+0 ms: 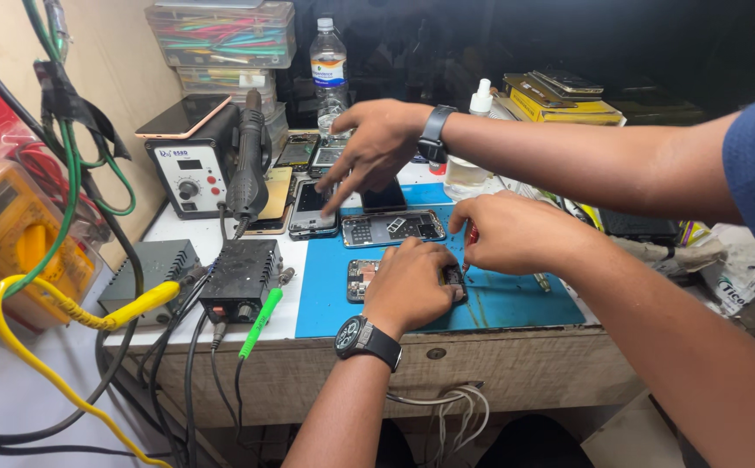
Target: The person uses a screwdriver and their hands to disassemble and reassemble internal components of a mobile phone on a workbench.
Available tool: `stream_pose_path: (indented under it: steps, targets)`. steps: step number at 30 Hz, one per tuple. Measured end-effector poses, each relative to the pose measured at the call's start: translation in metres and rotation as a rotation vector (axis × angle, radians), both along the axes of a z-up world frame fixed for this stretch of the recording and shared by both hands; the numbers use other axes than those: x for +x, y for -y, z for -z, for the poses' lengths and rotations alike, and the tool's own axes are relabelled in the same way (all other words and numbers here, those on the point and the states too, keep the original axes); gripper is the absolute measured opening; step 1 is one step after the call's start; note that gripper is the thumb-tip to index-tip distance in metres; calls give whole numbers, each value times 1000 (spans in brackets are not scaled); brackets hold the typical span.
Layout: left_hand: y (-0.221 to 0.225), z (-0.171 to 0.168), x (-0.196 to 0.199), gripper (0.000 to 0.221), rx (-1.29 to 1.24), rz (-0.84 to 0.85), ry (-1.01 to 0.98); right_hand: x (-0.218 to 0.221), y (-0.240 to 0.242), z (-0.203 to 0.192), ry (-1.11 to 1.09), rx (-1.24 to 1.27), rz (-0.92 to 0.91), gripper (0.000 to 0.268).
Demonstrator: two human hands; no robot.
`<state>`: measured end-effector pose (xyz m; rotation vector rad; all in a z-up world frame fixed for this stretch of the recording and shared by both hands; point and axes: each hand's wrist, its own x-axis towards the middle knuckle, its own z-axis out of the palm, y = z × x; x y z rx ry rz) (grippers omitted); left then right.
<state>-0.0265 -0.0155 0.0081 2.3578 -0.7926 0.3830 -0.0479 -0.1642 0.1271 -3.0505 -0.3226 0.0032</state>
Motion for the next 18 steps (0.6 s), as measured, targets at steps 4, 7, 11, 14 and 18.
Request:
stream_pose_path:
  steps: [4,7,11,14,18]
  targets:
    - [0,1,-1,40,32,-4,-29,0,-8,0,-37,-131,161,33]
    - [-1,0,0,39,10,16,-6,6,-4,4,-5,8,39,27]
    - [-1,3,2,37,-11,49,-12,15,10,6,-26,204,-146,44]
    - [-2,4,4,31,-36,87,6,16,11,8,-46,78,18,31]
    - [-1,5,5,28,-24,71,-29,13,9,13,5,50,128,22]
